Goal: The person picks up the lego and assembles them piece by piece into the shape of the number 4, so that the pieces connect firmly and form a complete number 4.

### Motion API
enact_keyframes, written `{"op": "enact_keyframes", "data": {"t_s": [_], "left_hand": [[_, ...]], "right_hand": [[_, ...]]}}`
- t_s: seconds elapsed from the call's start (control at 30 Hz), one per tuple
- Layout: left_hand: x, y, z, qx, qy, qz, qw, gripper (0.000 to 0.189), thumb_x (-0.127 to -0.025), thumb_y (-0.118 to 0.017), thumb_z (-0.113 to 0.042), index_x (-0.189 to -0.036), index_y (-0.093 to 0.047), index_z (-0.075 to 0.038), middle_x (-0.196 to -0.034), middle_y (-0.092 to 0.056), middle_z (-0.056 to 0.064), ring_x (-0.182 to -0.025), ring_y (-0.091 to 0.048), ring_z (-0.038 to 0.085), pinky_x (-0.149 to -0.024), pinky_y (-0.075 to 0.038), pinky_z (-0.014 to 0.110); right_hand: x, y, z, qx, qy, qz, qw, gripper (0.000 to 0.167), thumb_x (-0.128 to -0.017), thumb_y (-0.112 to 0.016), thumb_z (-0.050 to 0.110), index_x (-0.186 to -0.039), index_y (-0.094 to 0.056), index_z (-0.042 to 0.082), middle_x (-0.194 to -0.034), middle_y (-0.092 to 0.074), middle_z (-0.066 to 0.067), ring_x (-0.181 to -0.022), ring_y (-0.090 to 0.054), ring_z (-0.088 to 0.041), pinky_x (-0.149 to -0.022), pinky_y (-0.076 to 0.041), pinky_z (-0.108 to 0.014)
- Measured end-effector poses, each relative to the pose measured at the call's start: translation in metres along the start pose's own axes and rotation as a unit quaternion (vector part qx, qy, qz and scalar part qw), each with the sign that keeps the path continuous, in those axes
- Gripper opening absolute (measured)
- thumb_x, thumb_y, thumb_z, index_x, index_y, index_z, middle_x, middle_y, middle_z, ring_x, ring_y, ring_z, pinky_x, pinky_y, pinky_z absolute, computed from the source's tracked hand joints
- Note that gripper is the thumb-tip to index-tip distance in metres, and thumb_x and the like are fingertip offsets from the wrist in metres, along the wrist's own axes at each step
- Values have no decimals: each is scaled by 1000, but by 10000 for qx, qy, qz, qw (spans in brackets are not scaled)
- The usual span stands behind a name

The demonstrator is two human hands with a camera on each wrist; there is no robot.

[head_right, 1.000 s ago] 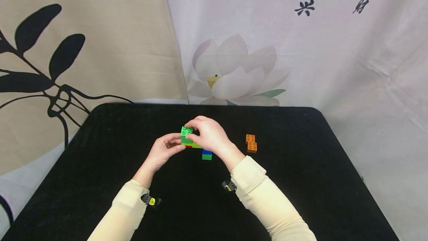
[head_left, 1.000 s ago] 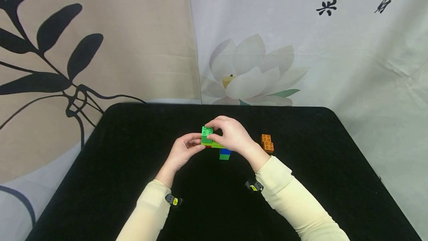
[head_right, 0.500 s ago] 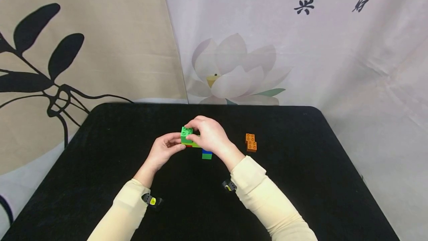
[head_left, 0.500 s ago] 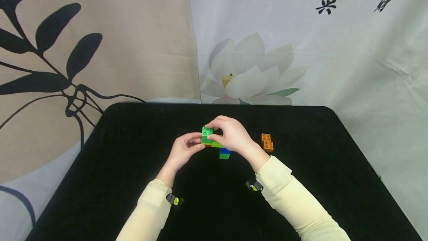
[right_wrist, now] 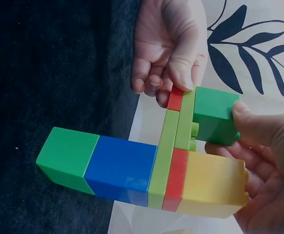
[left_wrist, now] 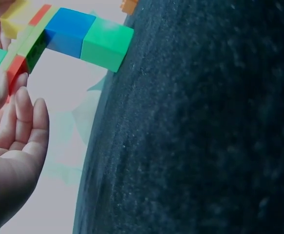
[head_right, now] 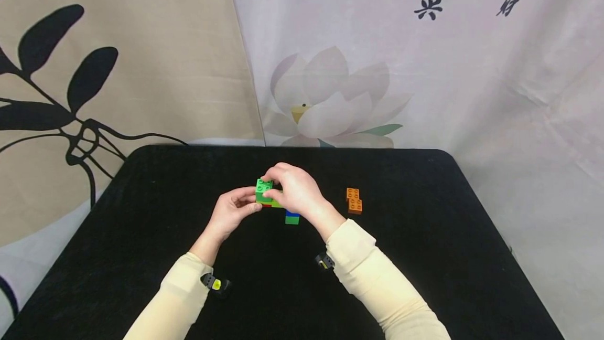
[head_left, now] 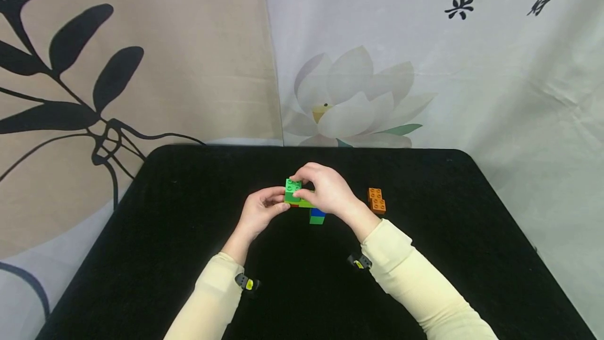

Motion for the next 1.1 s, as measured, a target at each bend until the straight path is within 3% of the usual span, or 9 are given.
{"op": "enact_keyframes", "data": {"t_s": [0.17, 0.4, 0.47, 0.77, 1.1], "left_hand": [[1, -1, -3, -31, -37, 19, 10000, 29, -89, -70, 4, -117, -65, 10, -103, -71, 23, -98, -68, 31, -86, -53, 27], [-10, -1, 30, -55, 22, 53, 10000, 31, -90, -70, -1, -121, -65, 5, -106, -72, 18, -101, -67, 30, -87, -52, 31], [-11, 0, 33, -56, 9, 44, 10000, 31, -90, -71, -4, -120, -66, 3, -105, -72, 16, -100, -67, 29, -87, -53, 33], [-10, 2, 36, -90, 41, 60, 9999, 29, -91, -72, -8, -119, -68, -4, -104, -74, 9, -100, -67, 24, -90, -52, 40], [-8, 3, 36, -123, 213, -5, 9997, 32, -89, -74, -8, -121, -67, -5, -104, -73, 8, -100, -66, 24, -90, -51, 40]], "right_hand": [[1, 0, 0, 28, -113, 18, 9999, 28, -88, -78, 23, -113, -71, 13, -109, -66, 0, -98, -64, -17, -86, -52, -33], [2, 0, 0, -36, -162, 56, 9998, 29, -89, -76, 24, -115, -71, 14, -111, -66, 0, -98, -64, -19, -85, -52, -34], [2, -1, 0, -53, -127, 61, 9999, 29, -89, -76, 25, -116, -71, 14, -112, -66, 0, -99, -64, -19, -86, -52, -34], [6, 2, -5, -139, 24, 6, 9999, 35, -91, -74, 28, -122, -68, 14, -118, -66, -1, -107, -60, -18, -93, -50, -36], [28, 19, -24, -592, 192, -634, 9961, 38, -88, -77, 22, -123, -68, 10, -117, -68, -3, -110, -60, -20, -96, -48, -41]]}}
Point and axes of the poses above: each hand's wrist, its own x-axis away from the middle knuckle, its own y-axis out of the back of the hand, z = x × y, the point moved 2 cm from there along -x, towards the middle knuckle
